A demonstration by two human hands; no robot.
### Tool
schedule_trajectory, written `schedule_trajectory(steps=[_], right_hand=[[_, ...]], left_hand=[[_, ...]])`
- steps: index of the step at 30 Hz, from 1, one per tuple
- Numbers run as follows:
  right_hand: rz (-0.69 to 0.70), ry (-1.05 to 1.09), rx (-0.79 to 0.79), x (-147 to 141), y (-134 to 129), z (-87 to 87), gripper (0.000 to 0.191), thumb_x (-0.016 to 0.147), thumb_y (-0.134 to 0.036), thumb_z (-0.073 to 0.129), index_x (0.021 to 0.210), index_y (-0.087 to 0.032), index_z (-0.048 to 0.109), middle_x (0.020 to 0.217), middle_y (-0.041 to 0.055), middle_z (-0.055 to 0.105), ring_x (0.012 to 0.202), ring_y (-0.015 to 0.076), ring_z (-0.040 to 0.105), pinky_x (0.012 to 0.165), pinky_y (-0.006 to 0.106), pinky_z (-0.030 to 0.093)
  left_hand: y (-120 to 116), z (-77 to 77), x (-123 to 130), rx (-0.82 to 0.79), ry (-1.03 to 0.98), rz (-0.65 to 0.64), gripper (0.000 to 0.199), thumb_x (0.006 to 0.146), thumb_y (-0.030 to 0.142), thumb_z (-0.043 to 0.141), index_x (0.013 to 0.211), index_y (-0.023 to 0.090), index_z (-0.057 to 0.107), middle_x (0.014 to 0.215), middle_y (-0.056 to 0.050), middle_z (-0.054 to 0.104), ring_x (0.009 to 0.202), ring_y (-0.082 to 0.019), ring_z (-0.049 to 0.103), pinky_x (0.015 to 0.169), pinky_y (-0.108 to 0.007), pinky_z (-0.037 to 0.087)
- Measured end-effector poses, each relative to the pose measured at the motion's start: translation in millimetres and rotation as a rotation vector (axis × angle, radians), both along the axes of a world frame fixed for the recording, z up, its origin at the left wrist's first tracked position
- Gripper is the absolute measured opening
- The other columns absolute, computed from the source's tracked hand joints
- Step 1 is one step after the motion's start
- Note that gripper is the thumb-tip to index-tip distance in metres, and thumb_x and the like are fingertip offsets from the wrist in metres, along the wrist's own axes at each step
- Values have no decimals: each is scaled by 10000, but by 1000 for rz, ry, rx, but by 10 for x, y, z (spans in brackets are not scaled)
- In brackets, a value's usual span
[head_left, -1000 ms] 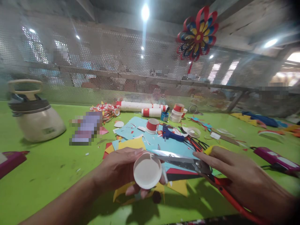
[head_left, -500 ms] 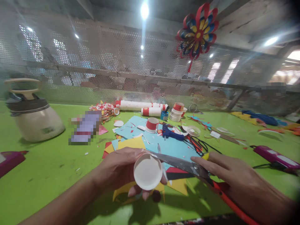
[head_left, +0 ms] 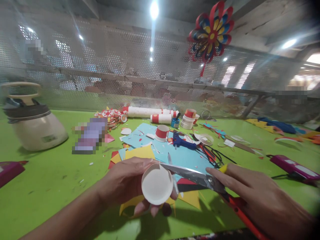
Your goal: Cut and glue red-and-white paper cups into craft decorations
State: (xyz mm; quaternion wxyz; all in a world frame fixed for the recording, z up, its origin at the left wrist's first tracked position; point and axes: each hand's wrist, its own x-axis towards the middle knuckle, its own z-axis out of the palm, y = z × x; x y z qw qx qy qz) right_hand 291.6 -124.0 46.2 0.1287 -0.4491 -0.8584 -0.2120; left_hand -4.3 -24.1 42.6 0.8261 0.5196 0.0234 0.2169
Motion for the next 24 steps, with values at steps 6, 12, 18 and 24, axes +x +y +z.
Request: schedule_trajectory(steps=[6,12,18,24], right_hand=[[18,-8,6,2,22,13,431,872,-87,419,1292,-164,475,743,41,493,583,171,468,514,305,347],[-5,-38,2,-1,52,53,419,878,-89,400,1282,-168,476,738,42,471,578,179,468,501,307,358],[0,-15,-9,-14,38,57,425,858,-76,393,1263,-162,493,757,55,502,597,189,497,513,313,376],[30,13,-14,-49,41,54,409,853,-62,400,1238,-158,501,750,58,527,589,188,518,510,311,389]], left_hand=[[-3,-24,10,-59,27,4,485,935,346,326,914,-1,664,819,-219,702,383,-111,552,292,-174,329],[-4,11,5,-117,45,-25,507,954,331,266,889,13,655,657,-169,675,374,-117,546,276,-164,306],[1,-8,-3,-113,50,-18,487,942,343,301,926,17,662,743,-200,704,379,-115,561,284,-162,322],[-10,-30,-16,-83,68,3,433,917,355,378,986,33,659,802,-203,720,404,-122,592,297,-149,340]])
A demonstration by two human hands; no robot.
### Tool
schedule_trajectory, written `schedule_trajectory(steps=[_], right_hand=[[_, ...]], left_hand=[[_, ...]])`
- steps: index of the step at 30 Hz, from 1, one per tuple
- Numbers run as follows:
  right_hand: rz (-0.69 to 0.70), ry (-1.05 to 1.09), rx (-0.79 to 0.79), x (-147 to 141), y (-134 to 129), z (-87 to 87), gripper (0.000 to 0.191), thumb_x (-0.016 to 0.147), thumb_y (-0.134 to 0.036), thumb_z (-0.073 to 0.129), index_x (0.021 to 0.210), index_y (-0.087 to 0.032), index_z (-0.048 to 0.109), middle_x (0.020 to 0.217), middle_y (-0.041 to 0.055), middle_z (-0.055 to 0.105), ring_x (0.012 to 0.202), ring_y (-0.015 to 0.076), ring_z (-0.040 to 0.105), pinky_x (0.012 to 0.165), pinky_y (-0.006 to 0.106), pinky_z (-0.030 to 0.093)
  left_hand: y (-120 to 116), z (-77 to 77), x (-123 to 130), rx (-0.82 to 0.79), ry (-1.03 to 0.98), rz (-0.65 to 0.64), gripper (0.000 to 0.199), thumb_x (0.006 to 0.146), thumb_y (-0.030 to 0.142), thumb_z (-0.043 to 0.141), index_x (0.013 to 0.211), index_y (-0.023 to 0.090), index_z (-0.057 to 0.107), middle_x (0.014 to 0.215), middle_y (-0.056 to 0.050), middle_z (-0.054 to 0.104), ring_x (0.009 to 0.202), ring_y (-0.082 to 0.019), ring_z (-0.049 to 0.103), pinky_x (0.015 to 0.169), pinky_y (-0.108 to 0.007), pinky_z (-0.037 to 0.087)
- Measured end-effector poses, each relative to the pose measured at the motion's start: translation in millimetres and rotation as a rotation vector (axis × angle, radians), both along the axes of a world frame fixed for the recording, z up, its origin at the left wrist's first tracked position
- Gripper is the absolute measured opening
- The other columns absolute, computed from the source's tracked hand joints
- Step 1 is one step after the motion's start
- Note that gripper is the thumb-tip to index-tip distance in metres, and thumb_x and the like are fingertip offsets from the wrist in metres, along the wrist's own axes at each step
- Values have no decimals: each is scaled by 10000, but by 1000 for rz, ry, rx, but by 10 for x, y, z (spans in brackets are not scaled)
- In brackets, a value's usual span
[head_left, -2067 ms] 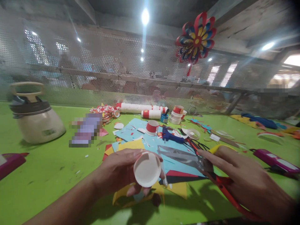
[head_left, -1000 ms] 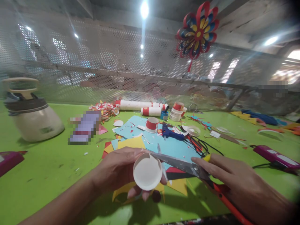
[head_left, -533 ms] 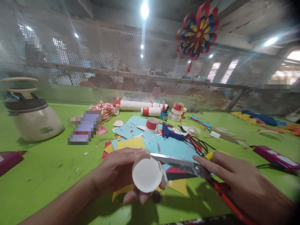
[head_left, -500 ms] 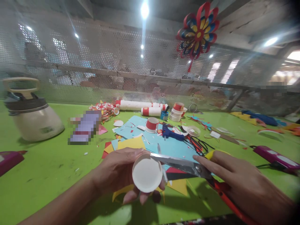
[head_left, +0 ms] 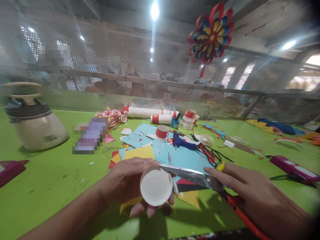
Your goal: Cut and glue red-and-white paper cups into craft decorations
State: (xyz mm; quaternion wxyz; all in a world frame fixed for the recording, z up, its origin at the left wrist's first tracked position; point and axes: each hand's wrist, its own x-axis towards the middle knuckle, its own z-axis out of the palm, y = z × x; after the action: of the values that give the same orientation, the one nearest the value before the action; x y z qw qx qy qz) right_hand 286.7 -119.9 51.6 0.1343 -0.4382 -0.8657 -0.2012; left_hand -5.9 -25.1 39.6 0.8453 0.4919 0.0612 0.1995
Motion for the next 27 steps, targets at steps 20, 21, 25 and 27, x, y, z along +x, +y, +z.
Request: schedule_trajectory(steps=[20,21,25,27], right_hand=[[-34,-43,64,132,32,12,428,893,-154,432,1305,-238,515,666,19,530,556,188,488,527,315,344],[-39,-48,73,146,37,22,433,890,-150,429,1305,-238,515,661,20,534,552,192,496,521,316,349],[-74,-33,126,156,33,40,451,835,-108,424,1261,-185,549,691,63,604,560,228,580,478,322,401],[-111,15,111,123,25,29,434,805,-94,423,1200,-153,594,726,92,657,568,239,630,461,327,461]], left_hand=[[36,41,-50,-148,178,-76,475,794,451,497,958,47,685,766,-190,710,428,-148,604,272,-159,364],[39,36,-47,-146,168,-83,481,789,457,499,962,47,682,767,-188,710,425,-150,603,269,-161,364],[53,2,-27,-105,123,-97,499,808,482,486,989,57,674,782,-187,713,412,-139,595,280,-160,366],[55,-10,-18,-79,79,-76,483,824,472,482,997,65,675,781,-183,714,404,-130,581,289,-160,358]])
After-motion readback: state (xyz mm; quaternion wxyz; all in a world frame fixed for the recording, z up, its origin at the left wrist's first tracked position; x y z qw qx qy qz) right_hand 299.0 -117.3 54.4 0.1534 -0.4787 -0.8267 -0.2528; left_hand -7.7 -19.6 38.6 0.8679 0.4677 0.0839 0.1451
